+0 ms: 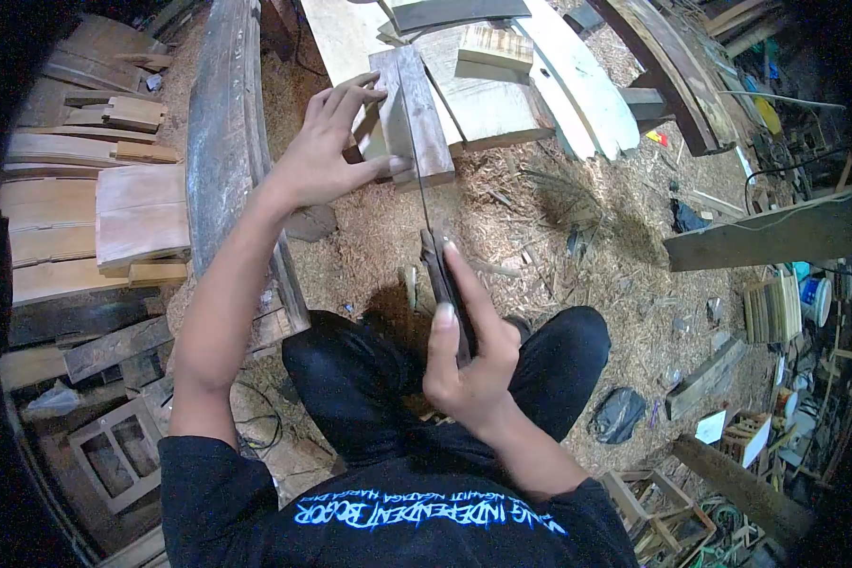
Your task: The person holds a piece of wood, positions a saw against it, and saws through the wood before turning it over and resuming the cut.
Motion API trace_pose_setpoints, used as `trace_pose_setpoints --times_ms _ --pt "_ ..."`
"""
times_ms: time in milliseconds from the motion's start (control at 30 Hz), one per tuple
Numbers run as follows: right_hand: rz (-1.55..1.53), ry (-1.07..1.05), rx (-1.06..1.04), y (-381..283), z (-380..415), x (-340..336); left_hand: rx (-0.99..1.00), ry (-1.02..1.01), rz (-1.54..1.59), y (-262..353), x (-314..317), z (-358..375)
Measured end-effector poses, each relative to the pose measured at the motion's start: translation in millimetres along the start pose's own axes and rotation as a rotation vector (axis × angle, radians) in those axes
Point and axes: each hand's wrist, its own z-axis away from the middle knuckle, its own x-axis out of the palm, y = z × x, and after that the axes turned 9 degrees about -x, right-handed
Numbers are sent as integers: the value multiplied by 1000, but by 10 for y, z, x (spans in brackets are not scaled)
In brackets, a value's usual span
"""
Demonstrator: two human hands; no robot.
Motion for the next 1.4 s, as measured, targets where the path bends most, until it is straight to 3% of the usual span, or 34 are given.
trace_pose_setpoints --times_ms 67,200,233,333,467,800,867,1000,1067,1133,1200,1233,1267,1400 --pt "34 89 -174 160 -197 112 27 -7 27 -10 39 8" --pt "-77 20 77 97 -237 129 14 19 7 -7 15 -7" --pt "-8 44 -59 120 -214 104 -11 6 8 6 18 13" --pt "40 40 -139 58 -28 29 18 13 -14 1 19 8" --pt "-21 52 -58 134 -250 126 60 10 0 -13 28 12" --pt "-10 61 -120 100 -102 59 23 8 18 4 -8 -1" --pt "-21 9 39 97 -275 107 45 10 9 22 -2 10" --pt "23 4 -3 81 -217 67 -1 26 -44 8 29 15" --pt "19 2 -120 59 -21 -11 4 38 -53 -12 17 -12" --pt "-98 41 -38 28 32 2 13 0 -8 -1 7 -1" --pt "-14 60 -92 125 -164 59 27 3 3 -23 28 17" --pt "-51 40 51 105 -250 86 43 18 14 -23 30 12" --pt "-10 90 -83 210 -324 181 48 20 13 -15 35 11" --pt "15 19 -69 111 -152 49 14 25 -8 21 28 38"
